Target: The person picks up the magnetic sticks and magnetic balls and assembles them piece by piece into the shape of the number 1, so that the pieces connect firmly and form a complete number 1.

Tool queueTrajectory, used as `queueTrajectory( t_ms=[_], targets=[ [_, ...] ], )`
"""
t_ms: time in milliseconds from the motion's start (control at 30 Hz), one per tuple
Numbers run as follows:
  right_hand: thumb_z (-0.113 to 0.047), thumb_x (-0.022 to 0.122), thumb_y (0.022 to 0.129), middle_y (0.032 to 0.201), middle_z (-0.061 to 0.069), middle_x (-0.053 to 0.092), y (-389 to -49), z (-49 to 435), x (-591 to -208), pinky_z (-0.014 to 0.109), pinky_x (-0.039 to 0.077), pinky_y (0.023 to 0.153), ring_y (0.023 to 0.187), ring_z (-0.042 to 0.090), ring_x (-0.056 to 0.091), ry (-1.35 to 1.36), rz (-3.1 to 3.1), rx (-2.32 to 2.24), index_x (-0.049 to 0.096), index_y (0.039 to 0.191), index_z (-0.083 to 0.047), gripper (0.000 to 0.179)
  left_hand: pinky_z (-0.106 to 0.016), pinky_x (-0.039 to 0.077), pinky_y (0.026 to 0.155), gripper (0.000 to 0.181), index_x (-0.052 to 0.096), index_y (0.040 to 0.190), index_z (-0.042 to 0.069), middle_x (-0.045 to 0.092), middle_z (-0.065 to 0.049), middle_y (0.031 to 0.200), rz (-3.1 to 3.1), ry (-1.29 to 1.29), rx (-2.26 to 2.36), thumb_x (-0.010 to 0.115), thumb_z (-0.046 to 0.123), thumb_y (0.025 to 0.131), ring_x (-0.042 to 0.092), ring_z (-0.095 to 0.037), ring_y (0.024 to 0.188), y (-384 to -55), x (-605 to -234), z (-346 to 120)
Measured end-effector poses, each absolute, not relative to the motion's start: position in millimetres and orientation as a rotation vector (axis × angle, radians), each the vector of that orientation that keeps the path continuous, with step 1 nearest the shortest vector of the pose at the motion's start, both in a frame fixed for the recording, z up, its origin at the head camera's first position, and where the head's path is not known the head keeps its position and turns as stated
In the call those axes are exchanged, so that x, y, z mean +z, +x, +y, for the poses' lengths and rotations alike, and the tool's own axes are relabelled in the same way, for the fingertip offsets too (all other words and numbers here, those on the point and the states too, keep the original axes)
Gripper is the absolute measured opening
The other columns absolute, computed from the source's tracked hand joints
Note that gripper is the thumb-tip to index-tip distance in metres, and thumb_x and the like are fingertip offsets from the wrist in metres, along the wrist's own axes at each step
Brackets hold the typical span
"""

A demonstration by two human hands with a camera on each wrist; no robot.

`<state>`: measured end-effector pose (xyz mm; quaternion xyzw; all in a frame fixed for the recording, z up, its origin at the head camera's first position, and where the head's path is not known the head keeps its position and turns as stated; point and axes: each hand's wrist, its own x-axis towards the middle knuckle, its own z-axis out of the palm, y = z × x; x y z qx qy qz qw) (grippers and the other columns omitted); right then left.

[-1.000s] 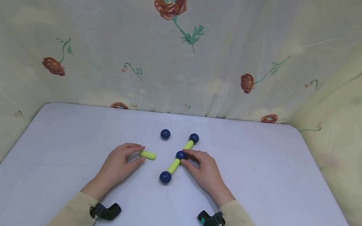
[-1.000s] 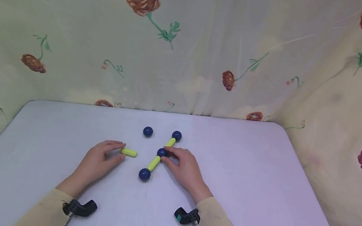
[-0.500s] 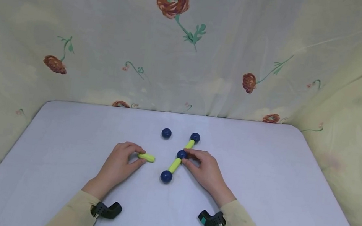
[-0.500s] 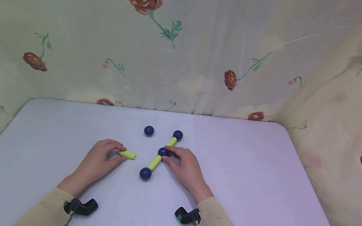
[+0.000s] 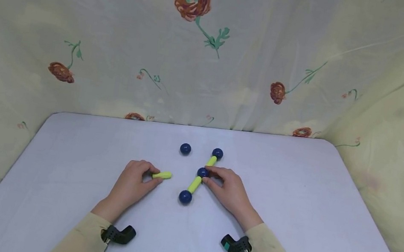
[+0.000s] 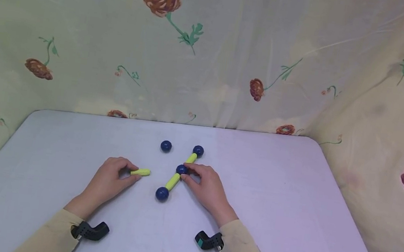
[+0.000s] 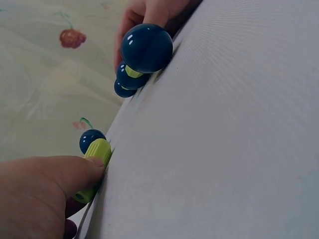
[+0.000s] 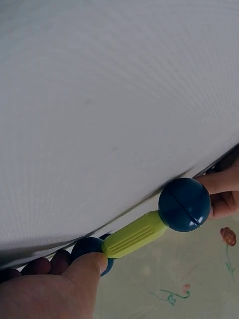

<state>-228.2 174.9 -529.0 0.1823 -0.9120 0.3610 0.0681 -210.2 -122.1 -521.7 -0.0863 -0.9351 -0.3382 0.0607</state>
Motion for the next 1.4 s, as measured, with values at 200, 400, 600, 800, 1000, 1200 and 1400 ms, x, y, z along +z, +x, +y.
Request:
queueTrajectory(
  t_ms=[200, 400, 600, 800, 1000, 1200, 1400],
  targets=[
    [-0.036, 0.070, 0.093, 0.116, -0.007, 0.069, -227.1, 175.3, -529.2, 0.035, 0.049, 0.089, 0.105, 0.011, 0.062, 0.541, -2.755, 1.087, 0.069, 0.124, -0.022, 0.034, -0.040, 0.046, 0.087, 0.031, 0.073, 0.113, 0.016, 0.064, 0.005, 0.096, -2.860, -0.272, -0.986, 0.079, 0.030, 0.086, 0.052, -0.020, 0.101, -209.0, -522.3, -121.1],
    [-0.036, 0.070, 0.094, 0.116, -0.007, 0.069, -225.3, 175.5, -528.3, 0.035, 0.049, 0.090, 0.107, 0.011, 0.062, 0.539, -2.763, 1.091, 0.069, 0.124, -0.021, 0.033, -0.037, 0.045, 0.078, 0.029, 0.075, 0.114, 0.017, 0.061, 0.003, 0.094, -2.873, -0.313, -0.936, 0.077, 0.028, 0.087, 0.051, -0.021, 0.096, -206.4, -520.6, -120.0],
    [-0.036, 0.069, 0.094, 0.116, -0.007, 0.069, -225.6, 175.8, -527.9, 0.035, 0.049, 0.090, 0.106, 0.011, 0.061, 0.537, -2.766, 1.099, 0.069, 0.124, -0.022, 0.033, -0.037, 0.045, 0.079, 0.026, 0.076, 0.110, 0.017, 0.062, 0.003, 0.095, -2.873, -0.291, -0.951, 0.077, 0.028, 0.086, 0.051, -0.021, 0.097, -206.4, -520.5, -119.5],
    [-0.036, 0.070, 0.094, 0.117, -0.008, 0.068, -226.2, 174.7, -527.4, 0.035, 0.049, 0.090, 0.107, 0.011, 0.061, 0.543, -2.756, 1.095, 0.068, 0.124, -0.022, 0.034, -0.037, 0.044, 0.078, 0.023, 0.075, 0.107, 0.015, 0.062, 0.004, 0.093, -2.845, -0.273, -1.005, 0.075, 0.028, 0.087, 0.051, -0.020, 0.096, -206.3, -520.3, -121.1],
    [-0.035, 0.070, 0.093, 0.116, -0.007, 0.069, -225.2, 174.1, -526.2, 0.035, 0.049, 0.091, 0.107, 0.012, 0.061, 0.533, -2.765, 1.091, 0.068, 0.124, -0.021, 0.034, -0.036, 0.042, 0.074, 0.023, 0.074, 0.104, 0.013, 0.059, 0.005, 0.087, -2.844, -0.253, -1.036, 0.074, 0.026, 0.085, 0.049, -0.019, 0.091, -205.7, -519.1, -121.7],
    [-0.036, 0.070, 0.093, 0.116, -0.007, 0.068, -224.9, 174.2, -524.6, 0.035, 0.049, 0.091, 0.107, 0.011, 0.061, 0.527, -2.775, 1.084, 0.068, 0.125, -0.021, 0.034, -0.035, 0.039, 0.070, 0.021, 0.072, 0.100, 0.012, 0.056, 0.005, 0.081, -2.827, -0.242, -1.062, 0.074, 0.025, 0.083, 0.046, -0.019, 0.086, -205.6, -517.8, -121.2],
    [-0.035, 0.070, 0.093, 0.115, -0.007, 0.069, -225.3, 173.3, -524.6, 0.035, 0.048, 0.091, 0.107, 0.011, 0.061, 0.522, -2.775, 1.092, 0.069, 0.124, -0.021, 0.034, -0.035, 0.039, 0.070, 0.020, 0.071, 0.099, 0.012, 0.056, 0.005, 0.081, -2.816, -0.228, -1.091, 0.074, 0.024, 0.083, 0.046, -0.018, 0.086, -205.3, -517.7, -121.6]
  ],
)
